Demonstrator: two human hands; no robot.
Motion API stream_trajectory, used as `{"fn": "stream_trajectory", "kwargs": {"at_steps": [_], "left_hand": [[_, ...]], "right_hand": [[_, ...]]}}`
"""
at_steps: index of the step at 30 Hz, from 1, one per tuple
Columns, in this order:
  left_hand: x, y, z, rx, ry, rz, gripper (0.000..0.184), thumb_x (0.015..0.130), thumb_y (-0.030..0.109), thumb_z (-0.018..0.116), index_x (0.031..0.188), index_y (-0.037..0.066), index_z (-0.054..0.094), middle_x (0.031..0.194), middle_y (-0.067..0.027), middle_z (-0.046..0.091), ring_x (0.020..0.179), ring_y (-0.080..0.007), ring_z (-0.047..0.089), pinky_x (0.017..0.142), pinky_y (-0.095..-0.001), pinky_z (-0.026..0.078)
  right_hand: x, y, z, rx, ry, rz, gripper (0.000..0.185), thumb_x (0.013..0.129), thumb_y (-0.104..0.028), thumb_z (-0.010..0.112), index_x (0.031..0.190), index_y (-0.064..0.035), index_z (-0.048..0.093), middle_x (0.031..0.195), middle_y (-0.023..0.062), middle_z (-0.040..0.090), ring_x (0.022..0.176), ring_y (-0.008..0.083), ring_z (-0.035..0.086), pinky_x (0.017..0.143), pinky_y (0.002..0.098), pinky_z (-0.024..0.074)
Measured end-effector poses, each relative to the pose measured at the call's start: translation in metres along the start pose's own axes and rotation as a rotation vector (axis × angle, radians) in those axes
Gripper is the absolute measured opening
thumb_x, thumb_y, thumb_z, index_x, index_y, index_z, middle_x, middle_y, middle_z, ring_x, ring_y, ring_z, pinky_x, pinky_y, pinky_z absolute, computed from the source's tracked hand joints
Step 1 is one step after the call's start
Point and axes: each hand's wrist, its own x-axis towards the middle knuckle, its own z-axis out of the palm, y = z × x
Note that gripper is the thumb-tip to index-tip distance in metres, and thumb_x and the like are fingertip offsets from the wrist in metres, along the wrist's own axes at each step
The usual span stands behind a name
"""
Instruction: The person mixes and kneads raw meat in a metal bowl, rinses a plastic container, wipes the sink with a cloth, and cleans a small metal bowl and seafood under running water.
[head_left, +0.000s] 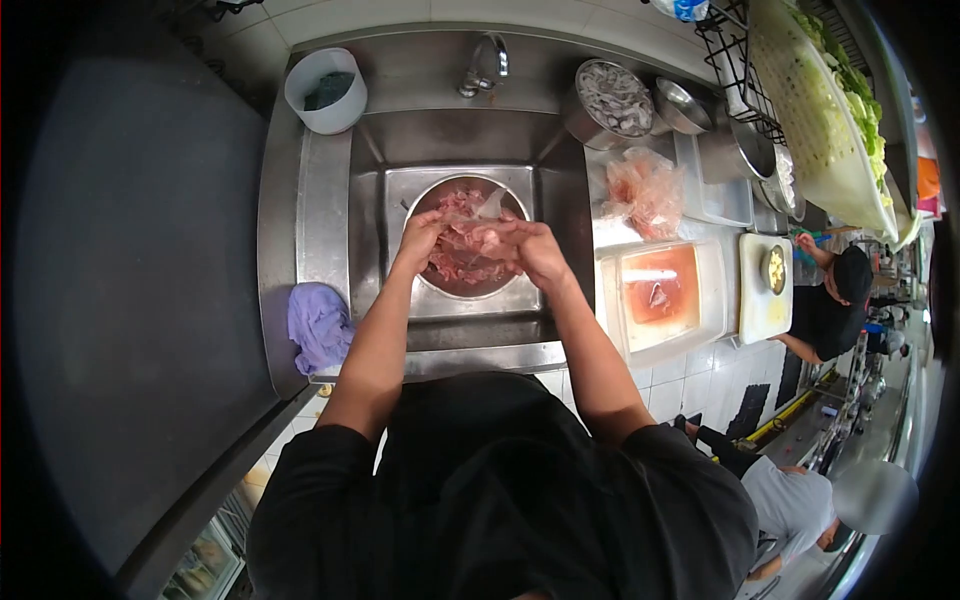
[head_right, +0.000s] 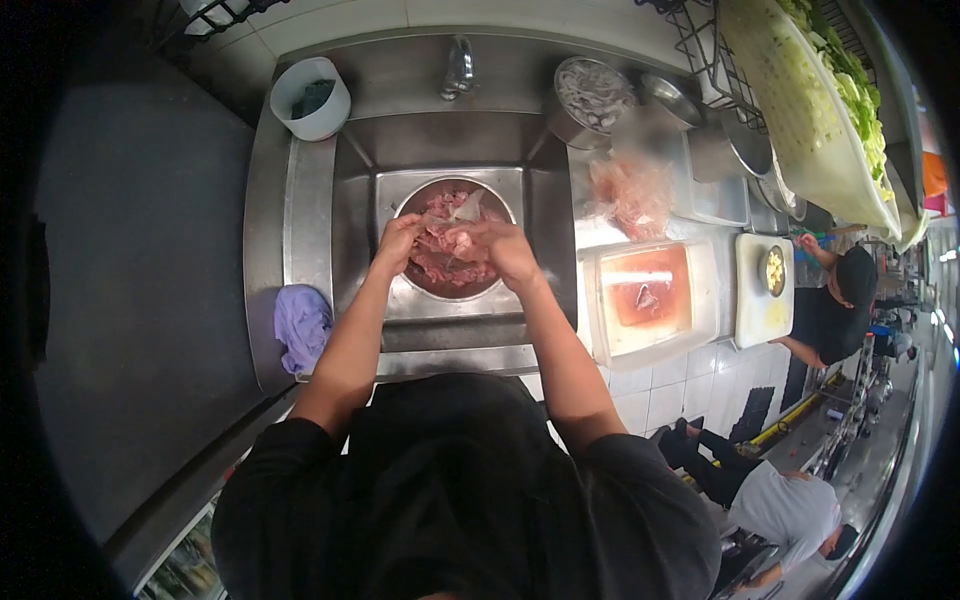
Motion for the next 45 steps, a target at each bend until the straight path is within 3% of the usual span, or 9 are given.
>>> {"fn": "stream_trajectory", "kwargs": {"at_steps": [5, 13, 18, 20, 24, 28, 32, 40, 45], "left_hand": [[0.059, -0.08, -0.01, -0.56, 0.088, -0.096, 0.03, 0.091, 0.017, 0.047, 0.111, 0.003, 0.065, 0.114, -0.0147, 0.066, 0.108, -0.0286, 0.062, 0.098, -0.0436, 0.048], [0.026, -0.078, 0.001, -0.693, -0.171, -0.262, 0.045, 0.095, 0.033, 0.04, 0.132, 0.011, 0.052, 0.132, -0.0108, 0.057, 0.122, -0.0296, 0.054, 0.105, -0.0507, 0.04], [0.038, -0.128, 0.022, -0.789, -0.171, -0.214, 0.057, 0.093, 0.05, 0.045, 0.135, 0.011, 0.05, 0.136, -0.0109, 0.055, 0.124, -0.0316, 0.052, 0.106, -0.0535, 0.038], [0.035, -0.136, 0.035, -0.904, -0.094, -0.544, 0.063, 0.094, 0.057, 0.04, 0.135, 0.01, 0.051, 0.136, -0.0116, 0.055, 0.124, -0.033, 0.052, 0.106, -0.0535, 0.039], [0.03, -0.131, 0.058, -1.046, -0.044, -0.422, 0.072, 0.09, 0.068, 0.045, 0.131, 0.01, 0.053, 0.126, -0.0113, 0.061, 0.113, -0.0327, 0.058, 0.1, -0.0498, 0.045], [0.037, -0.099, 0.063, -0.093, 0.333, -0.325, 0.084, 0.087, 0.069, 0.051, 0.135, 0.0, 0.049, 0.125, -0.0183, 0.061, 0.115, -0.0339, 0.057, 0.099, -0.0417, 0.045], [0.068, -0.112, 0.064, 0.016, 0.627, -0.071, 0.086, 0.089, 0.07, 0.047, 0.126, -0.007, 0.055, 0.127, -0.0273, 0.057, 0.12, -0.0391, 0.054, 0.099, -0.0429, 0.043], [0.076, -0.106, 0.052, -0.188, 0.56, -0.234, 0.096, 0.091, 0.075, 0.029, 0.124, -0.012, 0.053, 0.115, -0.0321, 0.061, 0.111, -0.0438, 0.058, 0.094, -0.0466, 0.043], [0.018, -0.027, 0.063, -0.161, 0.235, -0.47, 0.073, 0.095, 0.064, 0.04, 0.106, -0.005, 0.062, 0.085, -0.0196, 0.065, 0.075, -0.0294, 0.068, 0.06, -0.0383, 0.056]], "right_hand": [[0.015, 0.011, -0.01, 0.163, -0.041, 0.016, 0.018, 0.091, -0.004, 0.051, 0.1, 0.0026, 0.066, 0.075, 0.0102, 0.067, 0.046, 0.0104, 0.052, 0.038, 0.0232, 0.0371], [0.035, 0.01, 0.026, 0.327, 0.009, 0.195, 0.019, 0.082, -0.002, 0.052, 0.093, 0.004, 0.065, 0.073, 0.0122, 0.064, 0.047, 0.0152, 0.051, 0.038, 0.0278, 0.0388], [0.076, 0.03, -0.003, -0.65, 0.313, -0.129, 0.029, 0.089, -0.019, 0.054, 0.099, 0.0055, 0.066, 0.093, 0.0222, 0.07, 0.082, 0.0324, 0.07, 0.07, 0.0372, 0.0546], [0.11, 0.088, -0.029, -0.724, 0.333, -0.116, 0.028, 0.091, -0.02, 0.053, 0.099, 0.0051, 0.063, 0.089, 0.021, 0.069, 0.084, 0.0328, 0.07, 0.072, 0.0381, 0.0546], [0.122, 0.109, -0.004, -1.07, 0.407, -0.02, 0.04, 0.096, -0.032, 0.042, 0.109, 0.0024, 0.058, 0.103, 0.0346, 0.062, 0.105, 0.0476, 0.059, 0.088, 0.0502, 0.0489], [0.143, 0.114, -0.011, -1.147, 0.322, 0.15, 0.044, 0.097, -0.035, 0.041, 0.113, 0.0025, 0.056, 0.103, 0.0344, 0.063, 0.102, 0.0471, 0.061, 0.087, 0.0513, 0.0492], [0.146, 0.083, 0.003, -1.327, 0.193, -0.027, 0.042, 0.093, -0.032, 0.044, 0.095, 0.0026, 0.069, 0.098, 0.0301, 0.065, 0.098, 0.044, 0.064, 0.085, 0.0495, 0.0518], [0.145, 0.048, 0.028, -1.238, 0.238, -0.01, 0.038, 0.092, -0.03, 0.047, 0.094, 0.0, 0.071, 0.095, 0.0297, 0.066, 0.098, 0.0431, 0.064, 0.087, 0.049, 0.0513], [0.157, 0.052, 0.021, -1.34, 0.211, 0.059, 0.031, 0.09, -0.027, 0.053, 0.096, -0.0039, 0.072, 0.098, 0.0253, 0.067, 0.097, 0.0412, 0.065, 0.086, 0.0475, 0.0516]]}}
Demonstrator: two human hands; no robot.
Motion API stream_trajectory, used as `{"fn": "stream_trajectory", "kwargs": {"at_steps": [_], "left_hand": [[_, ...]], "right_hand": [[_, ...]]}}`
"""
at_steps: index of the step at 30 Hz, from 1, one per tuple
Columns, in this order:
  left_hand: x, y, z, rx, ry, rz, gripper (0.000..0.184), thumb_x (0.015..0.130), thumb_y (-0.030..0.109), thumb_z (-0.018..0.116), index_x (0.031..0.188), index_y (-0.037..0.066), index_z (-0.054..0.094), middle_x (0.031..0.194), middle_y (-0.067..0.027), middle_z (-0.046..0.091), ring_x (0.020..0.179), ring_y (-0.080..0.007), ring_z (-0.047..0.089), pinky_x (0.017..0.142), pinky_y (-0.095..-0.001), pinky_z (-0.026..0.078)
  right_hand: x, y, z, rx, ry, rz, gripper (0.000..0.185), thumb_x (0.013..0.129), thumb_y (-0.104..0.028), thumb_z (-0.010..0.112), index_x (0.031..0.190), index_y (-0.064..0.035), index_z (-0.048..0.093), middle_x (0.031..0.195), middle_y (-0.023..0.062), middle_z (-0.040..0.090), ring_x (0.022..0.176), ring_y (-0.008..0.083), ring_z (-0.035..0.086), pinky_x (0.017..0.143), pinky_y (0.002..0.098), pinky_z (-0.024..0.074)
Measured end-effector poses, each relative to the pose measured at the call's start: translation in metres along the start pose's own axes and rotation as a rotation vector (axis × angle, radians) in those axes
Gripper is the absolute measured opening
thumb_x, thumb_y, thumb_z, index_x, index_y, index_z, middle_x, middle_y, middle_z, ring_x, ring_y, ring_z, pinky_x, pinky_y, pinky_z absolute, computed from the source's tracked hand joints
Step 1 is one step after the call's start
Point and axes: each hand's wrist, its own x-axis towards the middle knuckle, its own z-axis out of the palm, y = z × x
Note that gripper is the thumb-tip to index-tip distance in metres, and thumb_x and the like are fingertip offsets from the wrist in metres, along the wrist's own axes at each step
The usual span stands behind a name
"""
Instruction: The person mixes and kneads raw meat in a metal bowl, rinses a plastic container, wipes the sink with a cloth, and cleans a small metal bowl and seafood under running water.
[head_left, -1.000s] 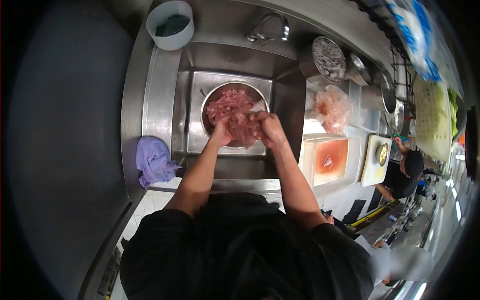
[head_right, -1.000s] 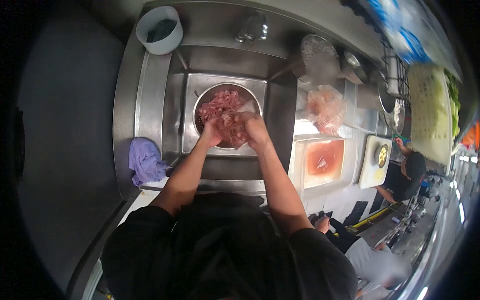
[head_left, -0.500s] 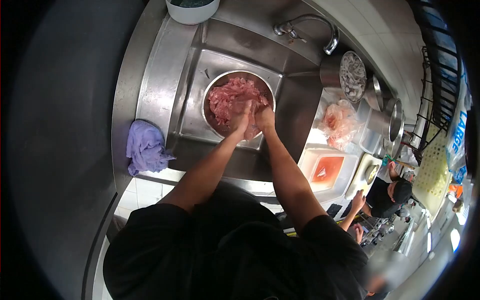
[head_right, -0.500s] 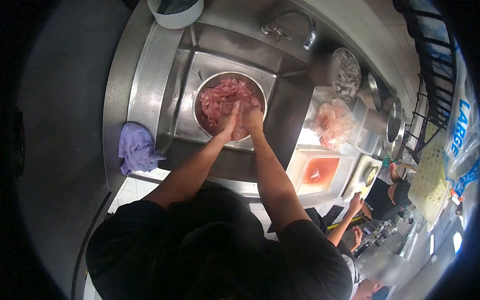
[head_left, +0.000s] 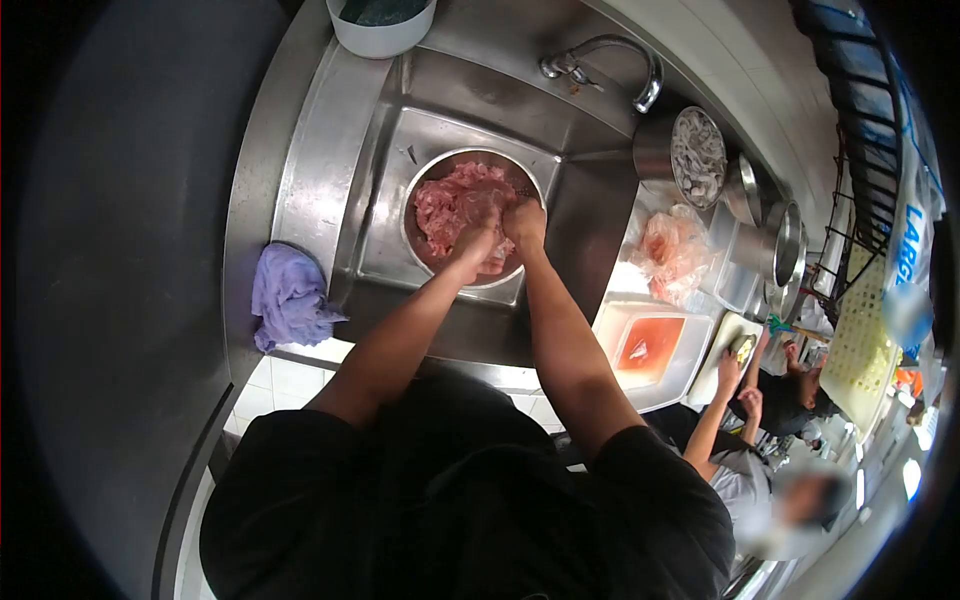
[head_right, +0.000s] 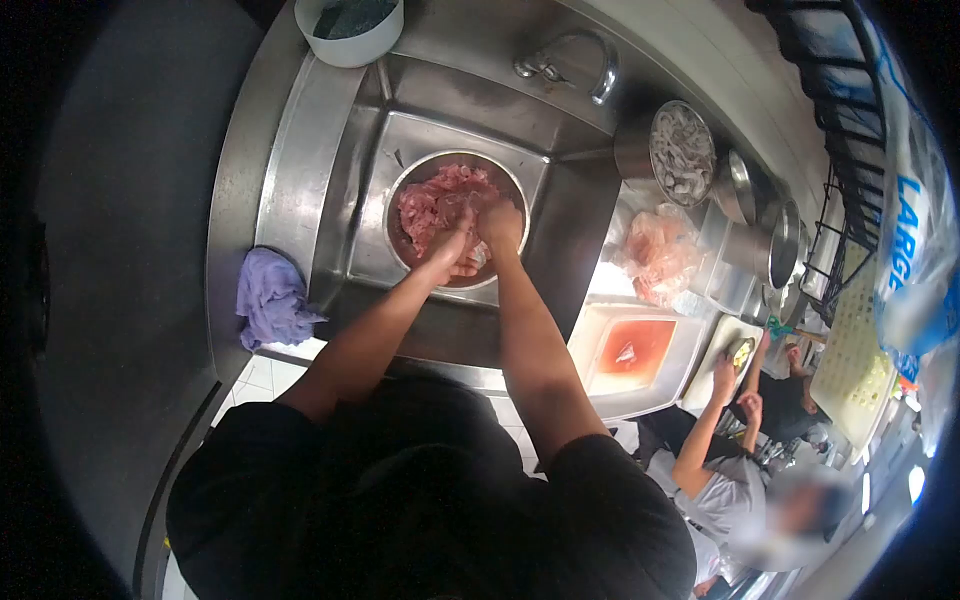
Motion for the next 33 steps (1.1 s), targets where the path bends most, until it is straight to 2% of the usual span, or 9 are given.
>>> {"fn": "stream_trajectory", "kwargs": {"at_steps": [1, 3, 4, 8, 15, 17, 21, 24, 33], "left_hand": [[-0.002, -0.003, -0.002, 0.011, 0.004, 0.007, 0.073, 0.095, 0.064, 0.04, 0.106, -0.005, 0.062, 0.085, -0.0196, 0.065, 0.075, -0.0294, 0.068, 0.06, -0.0383, 0.056], [0.004, -0.015, -0.011, 0.058, -0.107, 0.052, 0.045, 0.098, 0.047, 0.053, 0.093, 0.002, 0.057, 0.073, -0.0081, 0.06, 0.059, -0.0174, 0.061, 0.047, -0.0294, 0.05], [0.017, -0.026, -0.017, 0.038, -0.156, 0.067, 0.032, 0.099, 0.033, 0.057, 0.094, 0.002, 0.059, 0.074, -0.0063, 0.059, 0.06, -0.0161, 0.059, 0.051, -0.0283, 0.051], [0.048, -0.051, -0.028, -0.374, -0.18, -0.04, 0.01, 0.092, 0.012, 0.064, 0.089, 0.003, 0.061, 0.075, -0.0079, 0.061, 0.062, -0.0192, 0.059, 0.053, -0.0325, 0.052], [0.043, -0.033, -0.016, -0.563, -0.112, -0.257, 0.006, 0.093, 0.006, 0.056, 0.087, 0.005, 0.058, 0.072, -0.0029, 0.054, 0.059, -0.0138, 0.05, 0.056, -0.0328, 0.049], [0.044, -0.033, -0.017, -0.474, -0.119, -0.189, 0.011, 0.092, 0.006, 0.054, 0.081, 0.007, 0.054, 0.066, -0.0004, 0.049, 0.052, -0.011, 0.044, 0.048, -0.029, 0.044], [0.011, -0.016, -0.018, -0.276, -0.158, -0.061, 0.015, 0.092, 0.01, 0.053, 0.077, 0.009, 0.051, 0.06, 0.0015, 0.044, 0.045, -0.0083, 0.037, 0.04, -0.0254, 0.035], [-0.022, -0.01, -0.021, -0.251, -0.143, 0.019, 0.018, 0.092, 0.015, 0.053, 0.075, 0.009, 0.05, 0.057, 0.0036, 0.04, 0.042, -0.0076, 0.031, 0.036, -0.023, 0.024], [-0.082, 0.052, 0.019, -0.037, -0.318, 0.176, 0.019, 0.09, 0.016, 0.052, 0.072, 0.009, 0.05, 0.054, 0.0027, 0.04, 0.04, -0.0077, 0.033, 0.036, -0.024, 0.025]], "right_hand": [[0.0, 0.002, 0.001, 0.012, 0.006, -0.001, 0.031, 0.09, -0.027, 0.053, 0.096, -0.0039, 0.072, 0.098, 0.0253, 0.067, 0.097, 0.0412, 0.065, 0.086, 0.0475, 0.0516], [0.001, 0.007, 0.004, 0.051, 0.027, 0.091, 0.028, 0.088, -0.025, 0.055, 0.095, -0.0048, 0.073, 0.099, 0.0241, 0.068, 0.097, 0.0394, 0.066, 0.085, 0.0466, 0.0523], [0.009, 0.019, 0.013, -0.041, -0.004, 0.01, 0.027, 0.087, -0.022, 0.054, 0.094, -0.0045, 0.073, 0.098, 0.0227, 0.069, 0.097, 0.0384, 0.066, 0.085, 0.0459, 0.0528], [0.016, 0.035, 0.029, -0.023, 0.031, 0.038, 0.026, 0.086, -0.02, 0.055, 0.094, -0.0045, 0.073, 0.098, 0.0224, 0.069, 0.096, 0.0377, 0.066, 0.085, 0.0452, 0.0532], [0.017, 0.057, 0.076, 0.215, 0.203, -0.007, 0.026, 0.086, -0.018, 0.052, 0.099, -0.0097, 0.073, 0.106, 0.0215, 0.068, 0.101, 0.0374, 0.065, 0.09, 0.0443, 0.0513], [0.027, 0.071, 0.093, 0.166, 0.248, -0.172, 0.027, 0.087, -0.02, 0.053, 0.104, -0.0122, 0.073, 0.11, 0.0223, 0.066, 0.104, 0.0382, 0.063, 0.093, 0.0454, 0.0488], [0.018, 0.064, 0.071, 0.202, 0.226, -0.161, 0.028, 0.087, -0.021, 0.054, 0.105, -0.0089, 0.072, 0.112, 0.0228, 0.066, 0.108, 0.0384, 0.061, 0.095, 0.0441, 0.0476], [0.007, 0.067, 0.054, 0.578, 0.092, 0.009, 0.04, 0.079, -0.028, 0.061, 0.102, 0.004, 0.068, 0.107, 0.0286, 0.065, 0.106, 0.0406, 0.062, 0.091, 0.0451, 0.0489], [-0.024, 0.066, 0.031, 0.75, 0.221, 0.031, 0.045, 0.084, -0.044, 0.061, 0.098, -0.0028, 0.071, 0.1, 0.0266, 0.067, 0.101, 0.042, 0.064, 0.088, 0.0467, 0.0497]]}}
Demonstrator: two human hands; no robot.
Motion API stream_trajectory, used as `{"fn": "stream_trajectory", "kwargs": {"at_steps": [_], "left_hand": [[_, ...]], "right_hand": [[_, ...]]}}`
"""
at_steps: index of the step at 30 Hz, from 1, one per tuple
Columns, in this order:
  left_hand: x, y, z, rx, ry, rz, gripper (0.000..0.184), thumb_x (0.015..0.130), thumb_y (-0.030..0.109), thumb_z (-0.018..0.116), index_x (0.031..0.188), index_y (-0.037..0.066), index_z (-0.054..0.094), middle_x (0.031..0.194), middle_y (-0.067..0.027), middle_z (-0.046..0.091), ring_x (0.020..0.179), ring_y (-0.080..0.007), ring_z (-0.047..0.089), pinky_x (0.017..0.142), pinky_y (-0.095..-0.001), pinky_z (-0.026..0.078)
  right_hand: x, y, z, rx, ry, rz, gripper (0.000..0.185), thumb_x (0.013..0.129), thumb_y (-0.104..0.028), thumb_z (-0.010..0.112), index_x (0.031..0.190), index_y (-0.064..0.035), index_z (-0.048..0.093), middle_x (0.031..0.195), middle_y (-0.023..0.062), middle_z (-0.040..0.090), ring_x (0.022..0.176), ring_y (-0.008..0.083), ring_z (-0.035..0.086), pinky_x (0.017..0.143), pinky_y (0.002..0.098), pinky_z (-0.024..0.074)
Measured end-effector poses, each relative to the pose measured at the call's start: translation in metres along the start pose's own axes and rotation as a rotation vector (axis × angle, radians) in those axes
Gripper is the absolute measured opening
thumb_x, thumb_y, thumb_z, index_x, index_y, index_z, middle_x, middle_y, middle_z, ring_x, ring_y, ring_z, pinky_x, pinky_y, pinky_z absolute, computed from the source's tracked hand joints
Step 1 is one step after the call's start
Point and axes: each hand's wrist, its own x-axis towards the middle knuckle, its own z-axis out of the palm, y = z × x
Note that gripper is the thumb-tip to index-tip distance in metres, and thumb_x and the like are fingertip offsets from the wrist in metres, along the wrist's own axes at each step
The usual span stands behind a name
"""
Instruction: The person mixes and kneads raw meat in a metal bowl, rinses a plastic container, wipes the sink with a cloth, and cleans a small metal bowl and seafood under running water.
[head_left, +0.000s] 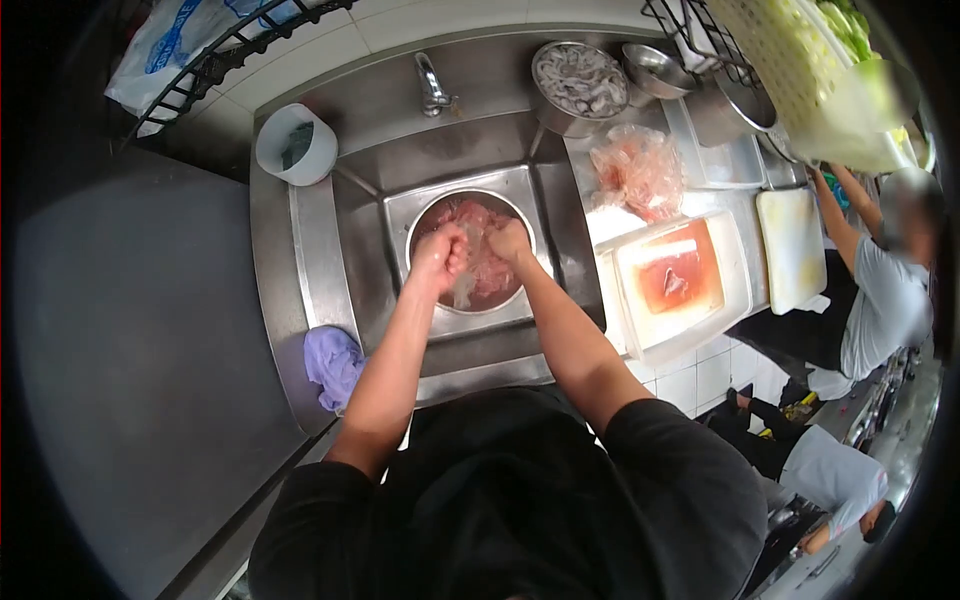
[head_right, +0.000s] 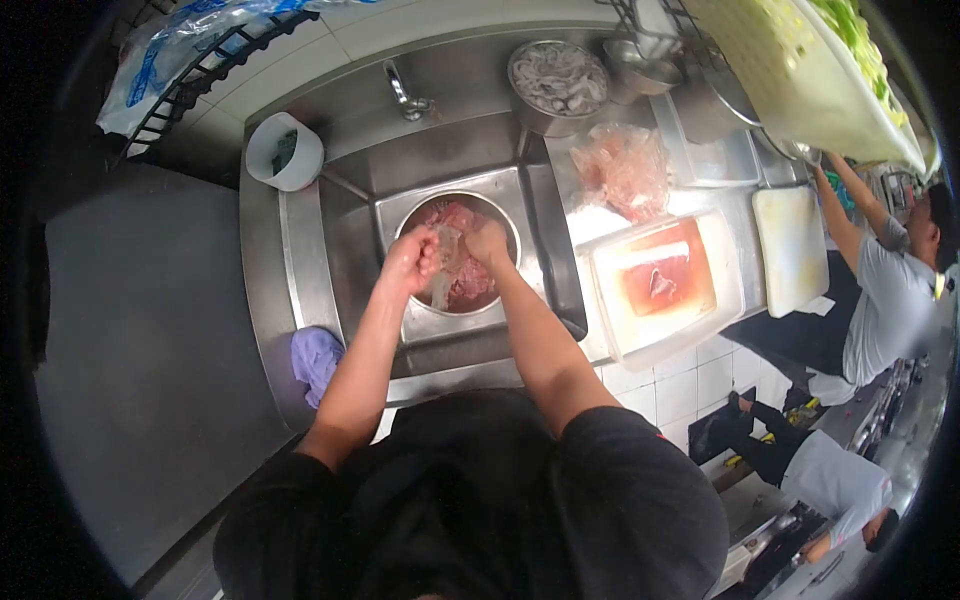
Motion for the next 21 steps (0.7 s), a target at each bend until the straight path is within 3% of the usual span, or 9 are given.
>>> {"fn": "stream_trajectory", "kwargs": {"at_steps": [6, 9, 10, 11, 12, 14, 15, 19, 21], "left_hand": [[0.002, -0.004, -0.029, 0.09, 0.212, -0.056, 0.024, 0.085, 0.015, 0.053, 0.063, 0.011, 0.044, 0.051, 0.0019, 0.036, 0.036, -0.0087, 0.029, 0.033, -0.0246, 0.022], [-0.036, 0.006, -0.003, 0.18, 0.038, 0.078, 0.023, 0.085, 0.014, 0.053, 0.063, 0.01, 0.047, 0.054, 0.001, 0.04, 0.044, -0.0102, 0.038, 0.041, -0.0246, 0.03], [-0.049, 0.0, 0.0, 0.231, -0.022, 0.14, 0.022, 0.085, 0.013, 0.054, 0.063, 0.01, 0.048, 0.055, 0.0008, 0.041, 0.047, -0.0112, 0.041, 0.045, -0.0251, 0.033], [-0.041, -0.009, -0.019, 0.305, -0.142, 0.243, 0.016, 0.083, 0.01, 0.056, 0.07, 0.003, 0.058, 0.079, -0.0059, 0.057, 0.058, -0.015, 0.053, 0.061, -0.0302, 0.048], [-0.047, -0.016, -0.017, 0.309, -0.146, 0.247, 0.016, 0.083, 0.01, 0.056, 0.07, 0.003, 0.058, 0.079, -0.0059, 0.057, 0.058, -0.015, 0.053, 0.061, -0.0302, 0.048], [-0.062, -0.031, -0.014, 0.437, -0.194, 0.379, 0.02, 0.083, 0.01, 0.055, 0.071, -0.003, 0.063, 0.116, -0.0106, 0.056, 0.079, -0.0168, 0.06, 0.07, -0.0315, 0.048], [-0.063, -0.034, -0.026, 0.452, -0.307, 0.255, 0.02, 0.08, 0.009, 0.058, 0.071, -0.008, 0.065, 0.142, -0.0093, 0.039, 0.094, -0.0177, 0.061, 0.076, -0.0324, 0.049], [-0.081, -0.061, -0.03, 0.577, -0.344, 0.272, 0.018, 0.076, 0.008, 0.06, 0.065, -0.006, 0.064, 0.135, -0.0124, 0.051, 0.097, -0.0168, 0.059, 0.08, -0.0316, 0.047], [-0.077, -0.075, -0.049, 0.603, -0.335, 0.278, 0.019, 0.079, 0.011, 0.058, 0.068, -0.003, 0.064, 0.114, -0.0127, 0.062, 0.096, -0.0184, 0.059, 0.082, -0.0354, 0.048]], "right_hand": [[-0.046, 0.014, -0.027, 0.104, 0.025, 0.085, 0.035, 0.081, -0.033, 0.067, 0.09, 0.0008, 0.07, 0.089, 0.0254, 0.068, 0.09, 0.0408, 0.067, 0.077, 0.0456, 0.0515], [-0.045, 0.011, -0.046, 0.168, 0.133, 0.07, 0.034, 0.08, -0.032, 0.068, 0.086, 0.0016, 0.071, 0.087, 0.0247, 0.068, 0.088, 0.0384, 0.067, 0.078, 0.0445, 0.0515], [-0.056, 0.012, -0.047, 0.399, 0.047, 0.219, 0.035, 0.082, -0.032, 0.066, 0.096, 0.0002, 0.069, 0.092, 0.023, 0.069, 0.089, 0.0381, 0.068, 0.078, 0.044, 0.0528], [-0.066, 0.012, -0.048, 0.628, -0.041, 0.363, 0.038, 0.085, -0.033, 0.063, 0.105, -0.0012, 0.066, 0.097, 0.0214, 0.069, 0.09, 0.0378, 0.068, 0.078, 0.0435, 0.054], [-0.073, 0.008, -0.052, 0.856, -0.131, 0.495, 0.041, 0.088, -0.033, 0.06, 0.115, -0.0026, 0.064, 0.102, 0.0198, 0.069, 0.091, 0.0374, 0.068, 0.078, 0.043, 0.0553], [-0.087, 0.002, -0.061, 1.139, -0.302, 0.555, 0.041, 0.092, -0.028, 0.056, 0.123, -0.0015, 0.057, 0.109, 0.0188, 0.066, 0.097, 0.0339, 0.066, 0.085, 0.0436, 0.0541], [-0.093, 0.0, -0.064, 1.417, -0.481, 0.619, 0.043, 0.095, -0.023, 0.053, 0.131, -0.0005, 0.05, 0.115, 0.0177, 0.064, 0.104, 0.0303, 0.064, 0.092, 0.0441, 0.0529], [-0.102, -0.006, -0.054, 1.685, -0.521, 0.265, 0.027, 0.098, -0.007, 0.048, 0.124, -0.0037, 0.054, 0.109, 0.0141, 0.064, 0.102, 0.0255, 0.064, 0.088, 0.0427, 0.0555], [-0.1, -0.006, -0.056, 1.589, -0.453, 0.157, 0.022, 0.098, -0.007, 0.049, 0.119, -0.0038, 0.056, 0.108, 0.0128, 0.065, 0.099, 0.024, 0.065, 0.087, 0.0412, 0.0557]]}}
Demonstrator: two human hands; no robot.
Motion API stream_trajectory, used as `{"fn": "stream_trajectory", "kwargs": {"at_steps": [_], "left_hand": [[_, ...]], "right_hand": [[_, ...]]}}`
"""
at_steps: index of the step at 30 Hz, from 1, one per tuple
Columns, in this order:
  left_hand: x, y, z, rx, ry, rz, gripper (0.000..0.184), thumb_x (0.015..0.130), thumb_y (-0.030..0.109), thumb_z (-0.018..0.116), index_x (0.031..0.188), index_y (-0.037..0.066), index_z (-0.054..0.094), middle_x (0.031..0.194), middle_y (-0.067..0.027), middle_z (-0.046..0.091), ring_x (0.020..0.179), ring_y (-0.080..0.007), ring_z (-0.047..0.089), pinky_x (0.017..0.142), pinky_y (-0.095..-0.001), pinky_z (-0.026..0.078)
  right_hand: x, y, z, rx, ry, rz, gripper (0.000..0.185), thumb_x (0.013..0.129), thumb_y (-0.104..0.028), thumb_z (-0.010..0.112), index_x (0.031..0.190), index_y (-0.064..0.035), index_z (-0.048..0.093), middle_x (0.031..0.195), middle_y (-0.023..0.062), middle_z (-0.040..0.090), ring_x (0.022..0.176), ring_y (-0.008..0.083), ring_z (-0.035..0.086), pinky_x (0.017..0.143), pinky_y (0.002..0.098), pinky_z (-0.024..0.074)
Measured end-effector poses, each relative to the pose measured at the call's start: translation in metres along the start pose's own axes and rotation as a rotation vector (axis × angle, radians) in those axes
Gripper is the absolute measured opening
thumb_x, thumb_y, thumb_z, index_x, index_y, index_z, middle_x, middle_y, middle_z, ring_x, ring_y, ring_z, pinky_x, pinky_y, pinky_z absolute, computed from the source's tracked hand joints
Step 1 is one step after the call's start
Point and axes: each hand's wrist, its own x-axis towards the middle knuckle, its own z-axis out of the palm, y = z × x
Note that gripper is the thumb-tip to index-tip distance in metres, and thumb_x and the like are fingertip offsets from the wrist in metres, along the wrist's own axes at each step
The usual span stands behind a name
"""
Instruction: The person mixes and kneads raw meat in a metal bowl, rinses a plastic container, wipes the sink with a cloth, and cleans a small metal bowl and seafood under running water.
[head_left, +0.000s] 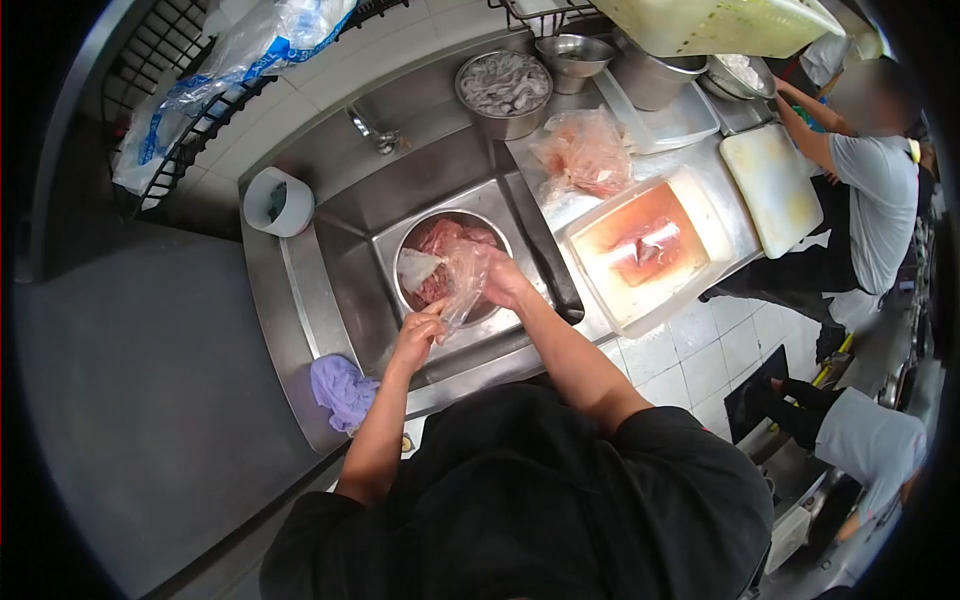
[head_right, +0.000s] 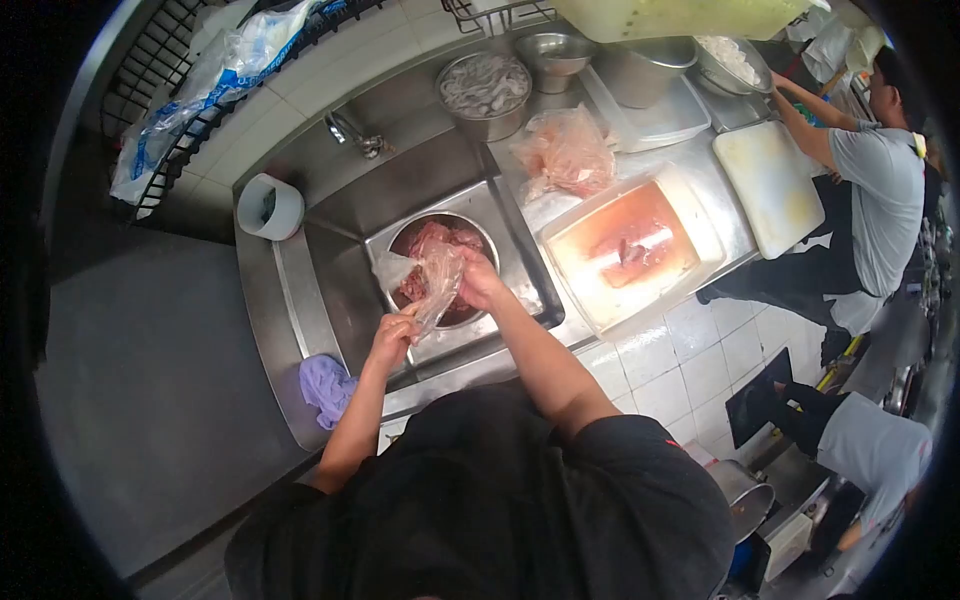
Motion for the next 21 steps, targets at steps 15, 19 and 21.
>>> {"fn": "stream_trajectory", "kwargs": {"at_steps": [15, 19, 21], "left_hand": [[0.069, -0.045, 0.019, -0.747, 0.166, -0.075, 0.051, 0.095, 0.046, 0.054, 0.136, 0.016, 0.046, 0.135, -0.005, 0.053, 0.123, -0.0262, 0.051, 0.1, -0.0507, 0.042], [0.073, -0.044, 0.054, -0.802, 0.215, 0.002, 0.044, 0.095, 0.042, 0.054, 0.131, 0.015, 0.053, 0.128, -0.0023, 0.058, 0.119, -0.0217, 0.054, 0.101, -0.0446, 0.043], [0.071, -0.049, 0.062, -0.854, 0.221, -0.139, 0.043, 0.095, 0.041, 0.052, 0.127, 0.013, 0.056, 0.123, -0.0033, 0.062, 0.113, -0.0219, 0.059, 0.098, -0.0451, 0.047]], "right_hand": [[0.004, 0.005, 0.026, -0.317, -0.078, -0.108, 0.011, 0.097, -0.013, 0.059, 0.099, -0.0042, 0.064, 0.086, 0.0061, 0.067, 0.074, 0.0154, 0.063, 0.066, 0.028, 0.0514], [0.013, 0.009, 0.029, -0.835, 0.129, -0.403, 0.008, 0.094, -0.01, 0.058, 0.095, -0.003, 0.063, 0.082, 0.0073, 0.067, 0.072, 0.0172, 0.063, 0.067, 0.029, 0.0509], [0.016, 0.008, 0.033, -1.091, 0.226, -0.468, 0.009, 0.093, -0.01, 0.059, 0.093, -0.0016, 0.062, 0.081, 0.0089, 0.067, 0.071, 0.0189, 0.063, 0.068, 0.0304, 0.0508]]}}
